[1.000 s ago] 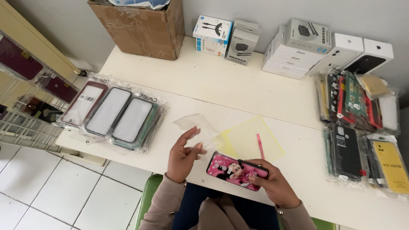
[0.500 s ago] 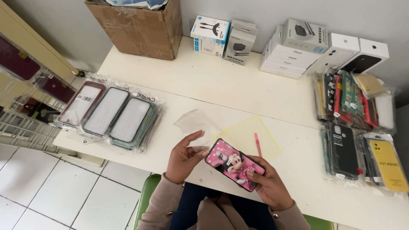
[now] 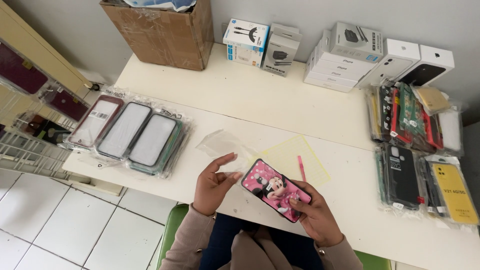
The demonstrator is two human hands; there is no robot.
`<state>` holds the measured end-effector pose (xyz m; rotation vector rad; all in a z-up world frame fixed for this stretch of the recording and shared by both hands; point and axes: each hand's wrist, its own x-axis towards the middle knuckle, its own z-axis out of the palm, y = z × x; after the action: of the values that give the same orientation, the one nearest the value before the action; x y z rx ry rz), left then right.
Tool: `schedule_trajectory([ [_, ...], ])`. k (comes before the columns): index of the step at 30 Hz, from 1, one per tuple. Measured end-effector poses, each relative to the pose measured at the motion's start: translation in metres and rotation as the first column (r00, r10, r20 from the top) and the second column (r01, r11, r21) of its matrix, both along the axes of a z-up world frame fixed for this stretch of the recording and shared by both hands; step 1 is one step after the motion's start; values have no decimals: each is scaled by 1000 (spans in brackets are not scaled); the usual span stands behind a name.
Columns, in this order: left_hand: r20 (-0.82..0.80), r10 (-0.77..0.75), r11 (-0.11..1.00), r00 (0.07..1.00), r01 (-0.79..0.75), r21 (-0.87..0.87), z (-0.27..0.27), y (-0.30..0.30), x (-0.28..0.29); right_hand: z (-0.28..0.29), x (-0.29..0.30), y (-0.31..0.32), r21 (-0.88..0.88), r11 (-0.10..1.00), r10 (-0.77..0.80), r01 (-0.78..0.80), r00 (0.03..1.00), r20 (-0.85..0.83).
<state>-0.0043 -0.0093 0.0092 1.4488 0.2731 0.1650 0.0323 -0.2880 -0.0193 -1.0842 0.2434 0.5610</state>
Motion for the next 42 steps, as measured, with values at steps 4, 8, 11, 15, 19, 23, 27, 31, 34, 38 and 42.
schedule_trajectory([
  [4, -56, 8, 1000, 998, -9, -18, 6, -1, -3, -5, -2, -1, 9, 1000, 6, -6, 1000, 22],
  [8, -107, 51, 997, 993, -56, -47, 13, -6, -4, 3, -7, 6, 49, 998, -34, 34, 999, 8],
  [11, -124, 66, 996, 990, -73, -49, 13, -10, -4, 8, -10, 12, 85, 995, -55, 58, 998, -34],
  [15, -110, 99, 992, 989, -106, -62, 4, -15, -4, 13, -14, 17, 97, 992, -70, 78, 994, -89],
  [19, -2, 30, 996, 1000, -30, -87, -10, -14, -5, 0, -9, 5, 86, 996, -29, 33, 998, -55],
  [23, 68, -55, 998, 996, 54, 17, -12, -10, -4, 7, -8, -2, -27, 993, 118, -117, 992, 48],
  [27, 15, -103, 994, 995, 104, -32, -6, -12, -5, 13, -3, -7, -47, 978, 205, -203, 978, 41],
  [31, 55, -132, 989, 990, 135, -59, -6, -11, -7, 1, -3, -8, 13, 990, 138, -140, 987, 83],
  [34, 35, -104, 991, 994, 106, -80, -4, -13, -5, 13, -5, 3, -2, 1000, 11, -11, 1000, -29],
  [38, 92, -61, 997, 994, 66, -50, -9, -20, -5, 22, -9, 15, 24, 997, -65, 67, 994, -88],
  [42, 76, -50, 991, 996, 59, -123, -9, -26, -7, 1, -11, 13, 26, 999, -40, 40, 999, 28],
])
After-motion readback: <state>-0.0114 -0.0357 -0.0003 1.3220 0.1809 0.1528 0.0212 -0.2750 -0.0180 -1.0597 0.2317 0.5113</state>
